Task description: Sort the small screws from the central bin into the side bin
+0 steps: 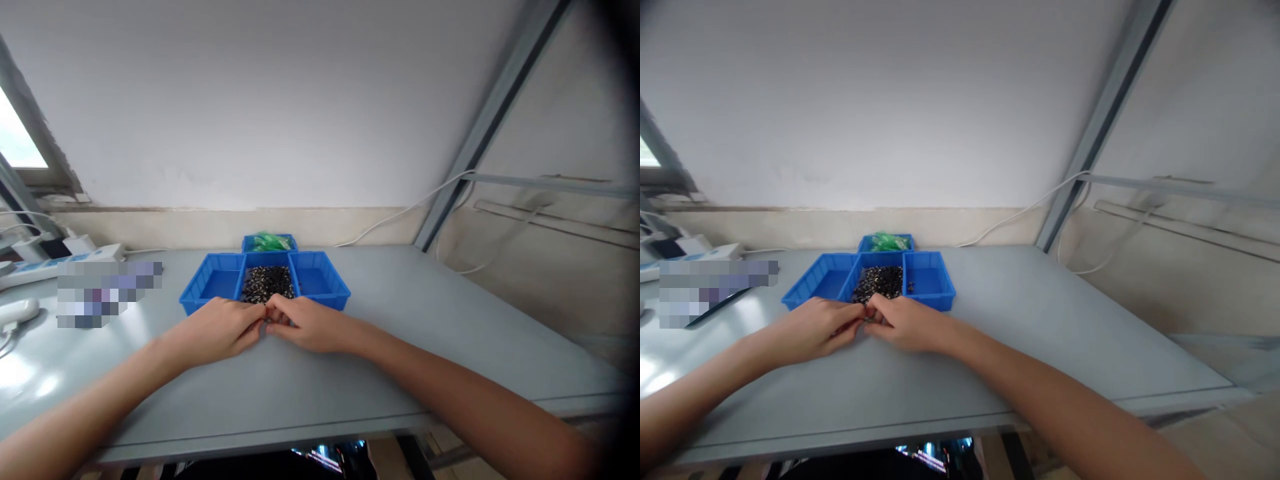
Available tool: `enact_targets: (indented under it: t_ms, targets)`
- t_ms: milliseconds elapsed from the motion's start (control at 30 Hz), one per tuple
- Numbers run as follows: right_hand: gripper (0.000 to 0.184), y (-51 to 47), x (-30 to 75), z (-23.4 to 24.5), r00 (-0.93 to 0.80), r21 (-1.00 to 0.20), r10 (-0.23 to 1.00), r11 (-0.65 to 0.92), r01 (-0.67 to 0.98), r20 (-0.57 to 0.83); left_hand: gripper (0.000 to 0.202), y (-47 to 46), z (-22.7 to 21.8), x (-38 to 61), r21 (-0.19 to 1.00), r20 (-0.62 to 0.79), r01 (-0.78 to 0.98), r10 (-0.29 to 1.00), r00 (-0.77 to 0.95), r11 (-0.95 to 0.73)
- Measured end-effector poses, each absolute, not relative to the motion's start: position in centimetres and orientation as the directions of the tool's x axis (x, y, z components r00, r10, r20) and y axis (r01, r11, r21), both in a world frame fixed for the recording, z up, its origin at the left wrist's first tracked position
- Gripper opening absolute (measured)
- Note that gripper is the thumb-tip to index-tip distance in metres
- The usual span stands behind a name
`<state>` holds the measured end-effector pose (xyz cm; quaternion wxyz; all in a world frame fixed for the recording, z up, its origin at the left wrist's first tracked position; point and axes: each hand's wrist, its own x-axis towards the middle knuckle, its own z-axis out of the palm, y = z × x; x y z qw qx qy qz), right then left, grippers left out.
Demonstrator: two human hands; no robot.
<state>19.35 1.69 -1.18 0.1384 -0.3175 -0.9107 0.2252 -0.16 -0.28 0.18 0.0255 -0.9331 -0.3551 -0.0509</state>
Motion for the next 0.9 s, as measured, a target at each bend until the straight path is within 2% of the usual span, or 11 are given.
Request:
enact_targets:
  t_ms: [167, 400, 667, 900]
  targets:
    - [0.024, 1.73, 19.06, -0.97, -0.814, -0.430, 0.561, 0.779, 0.457, 0.149, 0.016, -0.31, 0.14, -0.21, -0.010, 0.114, 0.676, 0.670, 0.733, -0.737]
    - [0.015, 1.76, 19.23, -1.42, -0.756, -0.496, 0.649, 0.684, 0.534, 0.081, 0.019, -0.33, 0.15, -0.10, -0.005, 0.110, 0.653, 0.648, 0.753, -0.758]
    - [0.023, 1.80, 19.10, -1.23, -0.801, -0.458, 0.583, 0.754, 0.472, 0.134, 0.018, -0.22, 0.07, -0.29, -0.007, 0.139, 0.651, 0.644, 0.753, -0.759]
    - [0.015, 1.86, 19.23, -1.61, -0.761, -0.506, 0.638, 0.699, 0.506, 0.119, 0.016, -0.26, -0.03, -0.25, -0.015, 0.118, 0.650, 0.644, 0.756, -0.760]
